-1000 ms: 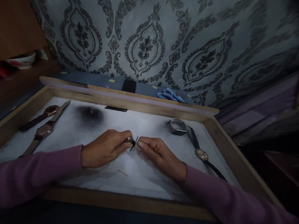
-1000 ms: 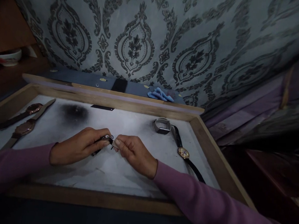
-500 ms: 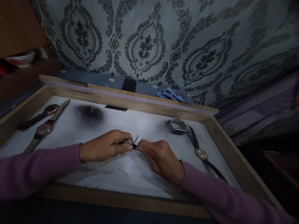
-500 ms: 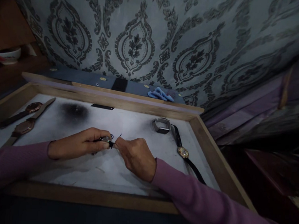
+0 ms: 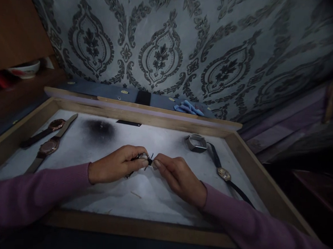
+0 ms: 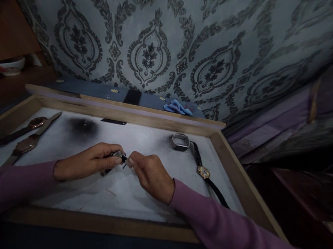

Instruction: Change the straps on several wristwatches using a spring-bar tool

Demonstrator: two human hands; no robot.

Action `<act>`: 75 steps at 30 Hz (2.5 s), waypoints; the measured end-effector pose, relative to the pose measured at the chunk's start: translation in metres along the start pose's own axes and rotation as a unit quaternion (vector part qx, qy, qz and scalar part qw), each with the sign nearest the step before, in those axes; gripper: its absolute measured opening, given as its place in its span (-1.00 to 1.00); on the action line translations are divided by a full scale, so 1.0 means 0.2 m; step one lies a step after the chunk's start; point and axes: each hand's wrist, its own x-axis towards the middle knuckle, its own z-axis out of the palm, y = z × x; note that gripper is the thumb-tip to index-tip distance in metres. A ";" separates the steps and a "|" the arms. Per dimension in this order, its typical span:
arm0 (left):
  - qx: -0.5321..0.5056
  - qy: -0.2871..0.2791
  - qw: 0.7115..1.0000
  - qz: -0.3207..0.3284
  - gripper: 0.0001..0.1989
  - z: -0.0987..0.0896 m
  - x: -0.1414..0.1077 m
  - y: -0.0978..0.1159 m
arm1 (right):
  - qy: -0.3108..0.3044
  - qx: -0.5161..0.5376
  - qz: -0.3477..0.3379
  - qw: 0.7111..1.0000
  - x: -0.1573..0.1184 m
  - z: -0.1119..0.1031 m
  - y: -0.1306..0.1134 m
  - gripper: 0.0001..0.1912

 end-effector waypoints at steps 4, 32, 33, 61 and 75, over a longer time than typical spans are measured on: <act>-0.011 0.000 1.000 -0.010 -0.75 0.00 0.00 -0.01 | 0.012 0.036 0.008 0.999 0.00 0.00 0.00 -0.69; -0.094 -0.008 0.995 -0.036 -0.76 0.01 0.00 0.01 | 0.006 0.057 0.010 0.998 0.01 -0.01 0.01 -0.68; -0.098 -0.008 0.995 -0.035 -0.76 0.01 0.00 0.01 | 0.005 0.055 0.009 0.998 0.01 -0.01 0.01 -0.69; -0.078 -0.005 0.997 -0.029 -0.74 0.01 0.00 0.00 | 0.005 0.030 -0.008 0.999 0.01 -0.03 0.00 -0.71; -0.119 -0.011 0.993 -0.021 -0.75 0.01 0.01 0.00 | 0.008 0.041 0.011 0.999 0.02 -0.03 0.00 -0.69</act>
